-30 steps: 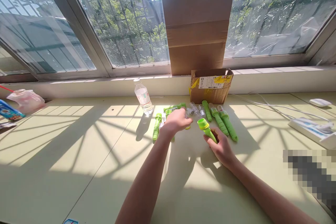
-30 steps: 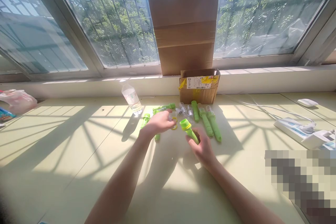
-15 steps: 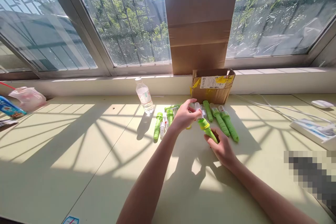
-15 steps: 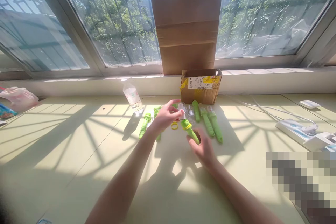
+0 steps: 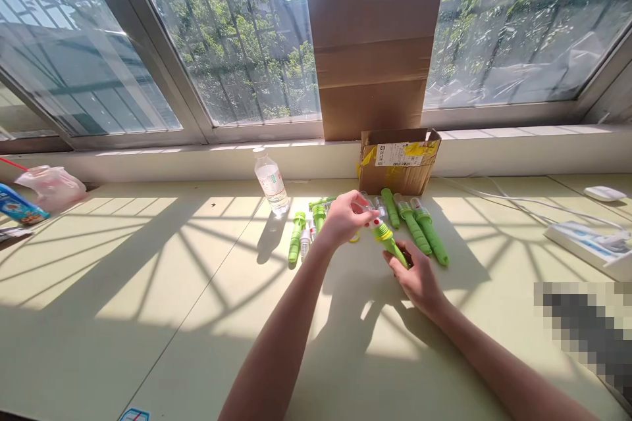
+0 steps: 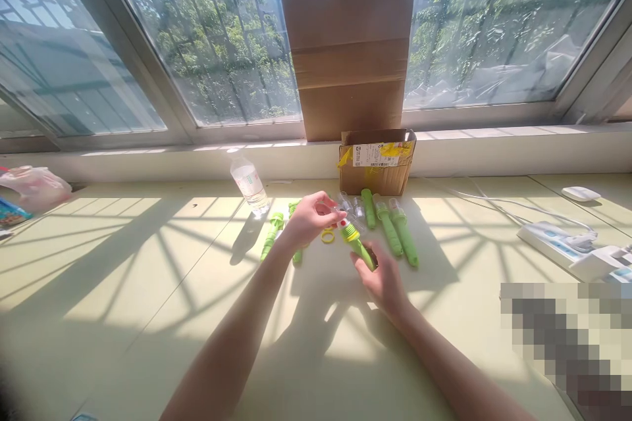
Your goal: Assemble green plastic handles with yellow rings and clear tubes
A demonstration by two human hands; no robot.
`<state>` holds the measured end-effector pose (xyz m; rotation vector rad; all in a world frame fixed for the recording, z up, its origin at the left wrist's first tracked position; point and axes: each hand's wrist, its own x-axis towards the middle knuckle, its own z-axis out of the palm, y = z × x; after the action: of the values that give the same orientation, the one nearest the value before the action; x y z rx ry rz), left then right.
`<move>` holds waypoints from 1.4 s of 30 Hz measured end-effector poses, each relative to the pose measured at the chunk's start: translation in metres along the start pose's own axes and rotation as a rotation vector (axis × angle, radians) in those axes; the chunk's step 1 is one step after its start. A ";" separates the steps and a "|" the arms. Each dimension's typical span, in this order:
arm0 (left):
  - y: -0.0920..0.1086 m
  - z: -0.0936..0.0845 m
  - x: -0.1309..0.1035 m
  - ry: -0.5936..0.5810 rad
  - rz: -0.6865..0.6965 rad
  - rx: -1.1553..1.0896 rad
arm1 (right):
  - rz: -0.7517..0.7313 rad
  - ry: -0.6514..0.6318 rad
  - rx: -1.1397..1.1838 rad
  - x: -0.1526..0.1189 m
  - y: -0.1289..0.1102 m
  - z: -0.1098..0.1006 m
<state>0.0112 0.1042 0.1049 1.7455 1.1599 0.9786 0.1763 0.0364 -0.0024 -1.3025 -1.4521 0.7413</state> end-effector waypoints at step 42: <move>-0.086 0.061 -0.005 0.104 0.373 0.893 | 0.038 0.097 0.062 0.004 -0.001 -0.001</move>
<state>0.0371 0.1088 0.0024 2.7160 1.5025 0.8082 0.1770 0.0396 -0.0005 -1.3039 -1.3206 0.7328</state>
